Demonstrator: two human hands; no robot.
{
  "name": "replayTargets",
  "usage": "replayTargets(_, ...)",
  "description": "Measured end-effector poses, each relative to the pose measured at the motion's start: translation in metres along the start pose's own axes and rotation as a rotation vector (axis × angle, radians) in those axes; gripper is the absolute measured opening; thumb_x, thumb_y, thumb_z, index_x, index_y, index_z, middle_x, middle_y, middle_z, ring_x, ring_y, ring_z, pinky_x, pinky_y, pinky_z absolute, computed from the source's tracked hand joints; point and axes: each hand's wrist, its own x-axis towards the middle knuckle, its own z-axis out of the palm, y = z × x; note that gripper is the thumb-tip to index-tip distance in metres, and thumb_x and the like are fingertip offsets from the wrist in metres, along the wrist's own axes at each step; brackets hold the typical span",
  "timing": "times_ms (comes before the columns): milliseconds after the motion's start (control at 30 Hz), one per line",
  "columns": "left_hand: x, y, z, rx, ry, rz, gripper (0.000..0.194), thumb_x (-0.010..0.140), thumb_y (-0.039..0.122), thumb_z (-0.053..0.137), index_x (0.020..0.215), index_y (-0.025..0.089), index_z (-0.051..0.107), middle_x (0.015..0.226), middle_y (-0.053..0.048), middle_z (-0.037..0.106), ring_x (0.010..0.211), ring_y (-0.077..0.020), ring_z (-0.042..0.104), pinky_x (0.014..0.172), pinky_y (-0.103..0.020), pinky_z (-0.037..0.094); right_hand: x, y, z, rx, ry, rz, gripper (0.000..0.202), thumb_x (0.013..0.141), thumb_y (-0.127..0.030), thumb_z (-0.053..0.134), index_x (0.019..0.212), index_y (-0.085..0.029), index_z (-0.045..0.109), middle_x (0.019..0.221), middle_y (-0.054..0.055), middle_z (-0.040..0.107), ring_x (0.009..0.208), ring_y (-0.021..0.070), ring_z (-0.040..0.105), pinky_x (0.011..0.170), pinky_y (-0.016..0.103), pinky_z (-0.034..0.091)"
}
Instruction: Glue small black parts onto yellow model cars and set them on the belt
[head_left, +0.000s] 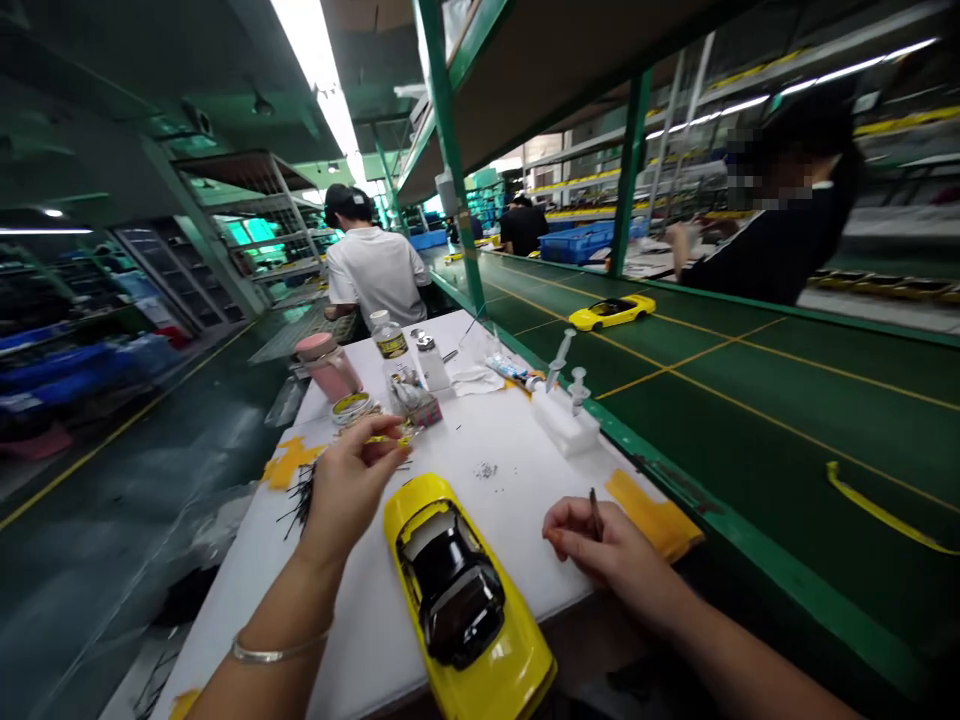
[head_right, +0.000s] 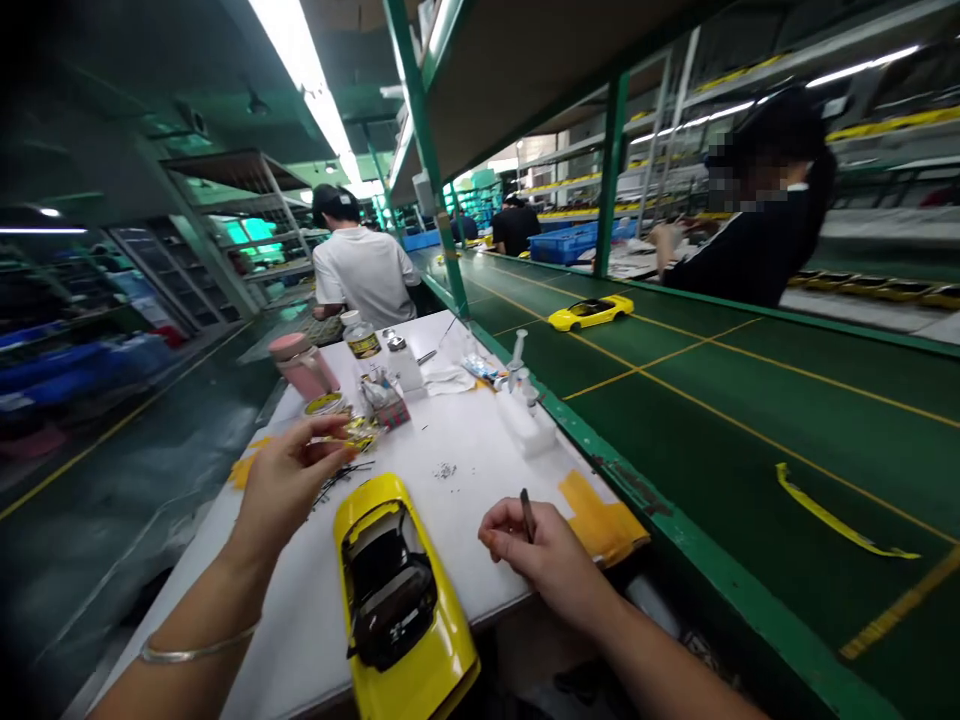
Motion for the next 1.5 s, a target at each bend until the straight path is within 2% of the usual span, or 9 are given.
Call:
replayTargets(200,-0.067,0.074,0.017,-0.52,-0.142,-0.026,0.056,0.078,0.023,0.085,0.13,0.024,0.065,0.09,0.002,0.069,0.07,-0.0102,0.073,0.065,-0.019,0.062,-0.009,-0.035,0.038,-0.013,0.053,-0.158,0.042,0.085,-0.049,0.087,0.111,-0.019,0.075,0.085,0.001,0.066,0.062,0.0103,0.045,0.057,0.025,0.036)
replayTargets(367,-0.099,0.088,0.029,-0.672,-0.173,-0.044,0.072,0.078,0.005,0.08,0.141,0.033,0.058,0.087,0.005,0.063,0.063,-0.0085,0.069,0.057,-0.015,0.06,-0.012,-0.042,0.059,-0.09,0.108,-0.41,0.025,0.084,-0.036,0.093,0.099,-0.021,0.08,0.076,-0.001,0.066,0.058,0.01,0.05,0.054,0.025,0.04)
replayTargets(533,-0.117,0.08,0.03,-0.615,-0.2,0.0,0.063,0.091,0.006,0.073,0.144,0.034,0.055,0.088,0.004,0.065,0.073,-0.0104,0.073,0.067,-0.018,0.065,-0.015,-0.037,0.055,-0.187,0.138,-0.542,0.003,0.089,-0.023,0.086,0.088,-0.023,0.083,0.082,0.002,0.072,0.065,0.0119,0.06,0.058,0.025,0.044)
replayTargets(700,-0.149,0.064,0.016,-0.088,0.001,0.331,0.047,0.099,0.018,0.074,0.142,0.026,0.058,0.116,-0.006,0.075,0.118,-0.0197,0.072,0.108,-0.035,0.061,-0.016,-0.033,0.037,-0.128,0.228,-0.275,0.009,0.084,-0.031,0.086,0.081,-0.023,0.082,0.075,0.002,0.07,0.064,0.0138,0.057,0.058,0.027,0.041)
replayTargets(833,-0.186,0.047,0.018,0.205,0.033,0.693,0.017,0.099,0.026,0.077,0.11,0.016,0.069,0.098,-0.007,0.076,0.102,-0.0195,0.068,0.097,-0.033,0.059,-0.015,-0.026,0.02,-0.04,0.223,-0.056,0.03,0.077,-0.046,0.09,0.084,-0.018,0.08,0.059,-0.001,0.052,0.054,0.0102,0.038,0.049,0.026,0.026)
replayTargets(1000,-0.212,0.03,0.046,0.382,0.013,0.627,0.025,0.1,0.026,0.073,0.122,0.014,0.071,0.114,-0.014,0.078,0.109,-0.0266,0.069,0.103,-0.043,0.051,-0.014,-0.018,0.013,0.118,0.132,0.053,0.039,0.075,-0.051,0.093,0.089,-0.017,0.079,0.068,0.001,0.061,0.05,0.0061,0.03,0.045,0.025,0.015)
replayTargets(1133,-0.21,0.024,0.058,0.445,-0.036,0.607,0.035,0.102,0.019,0.064,0.136,0.014,0.069,0.129,-0.016,0.077,0.122,-0.0309,0.068,0.111,-0.047,0.043,-0.014,-0.014,0.016,0.101,0.081,0.071,0.031,0.079,-0.046,0.088,0.088,-0.018,0.083,0.053,-0.004,0.046,0.048,0.0067,0.027,0.045,0.025,0.013)
replayTargets(1400,-0.224,0.001,0.034,0.232,0.038,0.639,0.042,0.091,0.006,0.076,0.132,0.009,0.068,0.136,-0.023,0.073,0.142,-0.0322,0.063,0.122,-0.052,0.045,-0.004,-0.013,0.034,0.172,0.014,0.088,0.031,0.07,-0.039,0.095,0.084,-0.016,0.079,0.068,0.0,0.064,0.063,0.0103,0.051,0.054,0.022,0.034)
replayTargets(1500,-0.233,-0.007,0.025,0.152,0.139,0.606,0.058,0.085,-0.001,0.079,0.141,0.012,0.065,0.143,-0.02,0.069,0.141,-0.0318,0.064,0.122,-0.055,0.049,0.005,-0.013,0.052,0.312,-0.049,0.147,0.037,0.064,-0.039,0.098,0.08,-0.015,0.075,0.068,-0.001,0.064,0.057,0.0071,0.045,0.048,0.02,0.027)
